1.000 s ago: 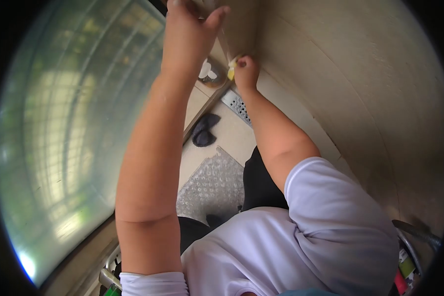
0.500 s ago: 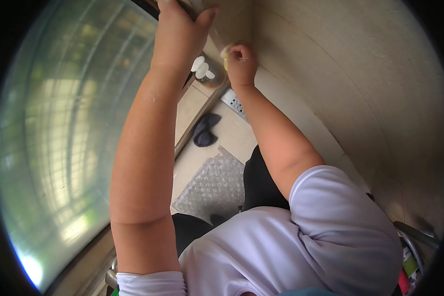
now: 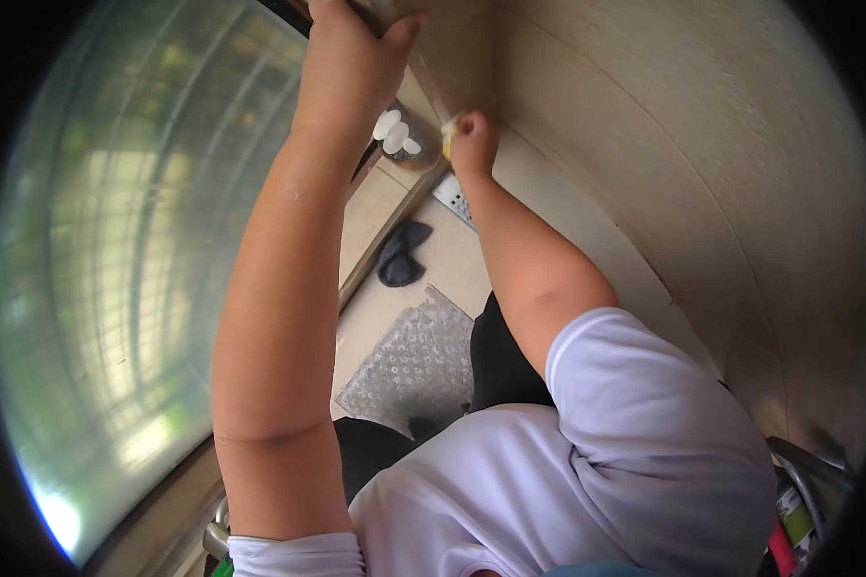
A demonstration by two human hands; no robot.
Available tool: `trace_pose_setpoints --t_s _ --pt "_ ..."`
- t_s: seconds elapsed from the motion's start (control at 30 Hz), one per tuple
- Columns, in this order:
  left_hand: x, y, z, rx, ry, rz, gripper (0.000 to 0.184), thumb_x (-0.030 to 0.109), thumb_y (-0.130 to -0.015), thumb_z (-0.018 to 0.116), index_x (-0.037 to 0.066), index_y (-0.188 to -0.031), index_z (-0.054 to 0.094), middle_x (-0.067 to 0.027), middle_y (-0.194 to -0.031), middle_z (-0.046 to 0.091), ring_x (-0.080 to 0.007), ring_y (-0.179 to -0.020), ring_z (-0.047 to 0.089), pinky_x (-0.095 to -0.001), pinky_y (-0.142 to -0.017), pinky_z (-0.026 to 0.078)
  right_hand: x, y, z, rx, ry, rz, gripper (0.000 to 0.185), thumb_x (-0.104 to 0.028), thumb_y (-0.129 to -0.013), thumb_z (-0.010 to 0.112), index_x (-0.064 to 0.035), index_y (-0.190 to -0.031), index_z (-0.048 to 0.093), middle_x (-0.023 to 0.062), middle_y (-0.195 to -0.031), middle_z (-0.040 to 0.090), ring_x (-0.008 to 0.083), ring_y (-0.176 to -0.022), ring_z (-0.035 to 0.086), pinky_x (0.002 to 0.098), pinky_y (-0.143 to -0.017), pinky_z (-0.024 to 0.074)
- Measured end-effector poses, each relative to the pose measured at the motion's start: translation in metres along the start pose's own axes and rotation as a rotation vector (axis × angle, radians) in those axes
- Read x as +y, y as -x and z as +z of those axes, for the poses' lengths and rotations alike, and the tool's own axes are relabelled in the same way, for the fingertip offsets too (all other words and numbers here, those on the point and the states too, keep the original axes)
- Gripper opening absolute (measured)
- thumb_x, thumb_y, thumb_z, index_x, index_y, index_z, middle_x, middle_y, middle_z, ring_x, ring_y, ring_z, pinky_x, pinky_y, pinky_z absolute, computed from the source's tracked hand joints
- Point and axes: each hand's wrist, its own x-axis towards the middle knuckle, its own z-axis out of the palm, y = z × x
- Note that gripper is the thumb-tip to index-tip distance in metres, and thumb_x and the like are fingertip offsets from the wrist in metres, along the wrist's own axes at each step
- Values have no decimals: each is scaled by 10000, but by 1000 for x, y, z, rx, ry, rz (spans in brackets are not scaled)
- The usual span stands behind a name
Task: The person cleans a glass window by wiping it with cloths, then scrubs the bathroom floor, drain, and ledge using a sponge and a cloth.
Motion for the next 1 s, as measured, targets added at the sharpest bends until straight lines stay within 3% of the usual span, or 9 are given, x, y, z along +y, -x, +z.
trace_pose_setpoints --t_s 0.1,0.33,0.43,0.53,0.63,0.73,0.87,0.97,1.0 --pt "-13 -5 7 31 -8 64 425 163 -721 638 -38 -979 365 -251 -884 546 -361 -865 557 -377 -724 435 44 19 21 -308 -103 138 79 -53 -703 556 -68 -775 586 87 -744 613 202 -711 592 304 -649 459" --pt "-8 -5 4 -11 -54 7 435 172 -721 635 -49 -965 349 -280 -859 539 -402 -854 547 -397 -717 436 51 22 29 -132 87 152 58 -106 -716 559 -82 -759 590 133 -768 616 298 -744 594 372 -669 464" --pt "-15 -5 7 1 -82 5 416 185 -739 618 -52 -939 341 -305 -838 528 -441 -844 530 -419 -714 432 51 14 19 83 68 179 69 -92 -711 576 -54 -768 570 128 -767 613 291 -731 590 357 -668 464" --pt "-9 2 4 18 -85 3 401 191 -750 615 -30 -946 344 -329 -896 523 -443 -913 520 -424 -742 428 47 10 15 38 -171 423 98 -113 -722 582 -35 -780 565 132 -806 613 265 -754 591 341 -689 462" --pt "-29 3 0 -128 69 -34 429 202 -740 636 4 -996 354 -313 -955 526 -361 -961 547 -410 -766 435 44 0 29 64 -358 411 122 -134 -730 590 -33 -792 562 132 -844 610 234 -781 590 321 -704 458" --pt "-75 28 7 -65 138 -58 469 263 -756 661 -16 -1056 431 -108 -915 544 -165 -781 544 -264 -661 457 -11 -12 7 144 -309 252 127 -110 -724 578 -27 -815 549 133 -832 596 235 -755 575 326 -681 449" --pt "-135 81 12 -75 272 -309 444 288 -754 637 0 -1040 456 -138 -937 556 -227 -821 565 -299 -725 448 -65 -13 -11 182 -538 17 133 -86 -715 556 -30 -835 543 141 -792 585 262 -726 563 351 -673 442" --pt "-160 124 18 -148 271 -472 390 251 -788 598 -4 -1050 461 -142 -960 559 -213 -839 562 -292 -727 446 -31 -6 5 219 -261 -168 129 -93 -713 546 -36 -830 548 149 -796 589 273 -735 568 354 -684 443" --pt "-165 133 19 -177 280 -511 373 238 -798 586 -6 -1051 463 -142 -963 560 -210 -843 561 -291 -725 446 -12 -6 14 160 -219 -59 129 -96 -710 547 -37 -825 550 148 -799 593 274 -743 573 354 -686 444"
